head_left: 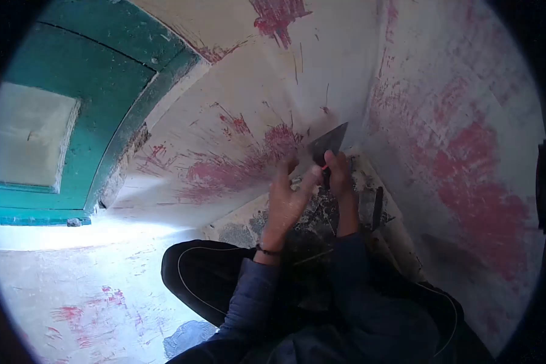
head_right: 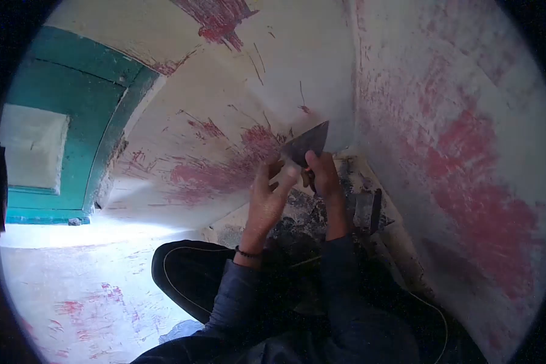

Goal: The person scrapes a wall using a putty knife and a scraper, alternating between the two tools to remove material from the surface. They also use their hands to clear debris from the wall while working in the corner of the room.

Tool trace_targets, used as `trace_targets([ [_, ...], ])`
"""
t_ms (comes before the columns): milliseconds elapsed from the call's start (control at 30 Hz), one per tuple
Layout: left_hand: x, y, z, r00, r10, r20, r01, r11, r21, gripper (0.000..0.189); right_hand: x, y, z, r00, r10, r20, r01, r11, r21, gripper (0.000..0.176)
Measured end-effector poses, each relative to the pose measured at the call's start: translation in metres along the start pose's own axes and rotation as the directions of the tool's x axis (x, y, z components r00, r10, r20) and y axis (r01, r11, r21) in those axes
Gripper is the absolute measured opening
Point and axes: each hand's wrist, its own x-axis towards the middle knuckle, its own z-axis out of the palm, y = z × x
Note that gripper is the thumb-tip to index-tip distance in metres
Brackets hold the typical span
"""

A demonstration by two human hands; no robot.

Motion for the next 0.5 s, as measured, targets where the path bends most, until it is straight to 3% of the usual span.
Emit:
trace_targets([
  [100, 0.009, -0.021, 0.018, 0.989, 0.149, -0.002, -0.145, 0.962, -0.231, 0.044, 0.002, 0.028, -0.005, 0.993, 0.083, 0.082, -0.073, 0.991, -0.115, 0.055],
  [200, 0.001, -0.057, 0.033, 0.993, -0.110, -0.049, 0.084, 0.920, -0.383, 0.035, -0.014, 0.038, -0.005, 0.978, 0.164, 0.131, -0.125, 0.955, -0.268, 0.062],
  [333, 0.000, -0.080, 0.052, 0.985, -0.161, 0.058, 0.166, 0.816, -0.553, 0.031, -0.022, 0.049, -0.022, 0.953, 0.285, 0.098, -0.206, 0.852, -0.481, 0.067],
  [400, 0.002, -0.096, 0.047, 0.974, -0.182, 0.134, 0.226, 0.808, -0.544, 0.032, -0.017, 0.058, -0.021, 0.950, 0.266, 0.163, -0.148, 0.844, -0.515, 0.065],
  [500, 0.004, -0.099, 0.049, 0.946, -0.303, 0.112, 0.282, 0.605, -0.744, 0.035, -0.016, 0.052, -0.007, 0.969, 0.197, 0.151, -0.085, 0.836, -0.543, 0.063],
])
